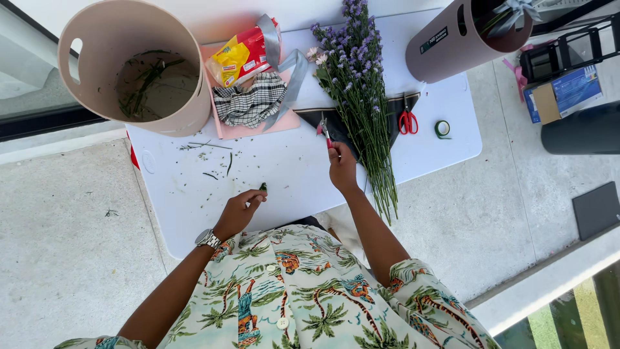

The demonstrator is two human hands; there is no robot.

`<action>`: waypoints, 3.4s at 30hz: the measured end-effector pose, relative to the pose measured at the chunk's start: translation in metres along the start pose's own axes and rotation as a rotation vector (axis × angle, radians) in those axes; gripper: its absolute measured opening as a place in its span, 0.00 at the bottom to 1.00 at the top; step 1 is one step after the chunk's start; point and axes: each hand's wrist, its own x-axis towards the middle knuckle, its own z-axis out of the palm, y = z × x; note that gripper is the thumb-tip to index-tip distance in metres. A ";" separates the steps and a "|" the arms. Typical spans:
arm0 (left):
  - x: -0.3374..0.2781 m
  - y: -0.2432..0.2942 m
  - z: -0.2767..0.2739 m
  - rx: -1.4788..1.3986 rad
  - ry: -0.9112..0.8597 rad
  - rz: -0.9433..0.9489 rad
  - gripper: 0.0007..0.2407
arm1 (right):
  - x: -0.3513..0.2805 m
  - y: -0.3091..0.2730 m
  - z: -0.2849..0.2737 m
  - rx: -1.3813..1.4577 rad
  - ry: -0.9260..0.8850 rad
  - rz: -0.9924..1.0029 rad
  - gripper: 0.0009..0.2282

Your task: The person prepares purple flowers by trimming the stems with shears, cleaning the workspace with a cloth, and then gathering the stems together to tie them with a ribbon.

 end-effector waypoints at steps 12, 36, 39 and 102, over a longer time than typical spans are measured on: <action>0.041 0.026 0.067 -0.021 0.185 -0.193 0.18 | 0.244 0.170 -0.174 -0.725 0.161 0.165 0.09; 0.180 0.095 0.081 0.239 0.486 0.196 0.28 | 0.085 0.036 0.027 1.181 -0.815 0.115 0.25; 0.149 0.159 0.086 0.375 -0.024 0.307 0.23 | 0.095 0.034 0.021 1.255 -0.928 0.299 0.24; -0.135 0.063 0.012 -0.036 1.381 -0.356 0.04 | 0.084 0.067 0.142 -0.765 -0.446 -0.904 0.32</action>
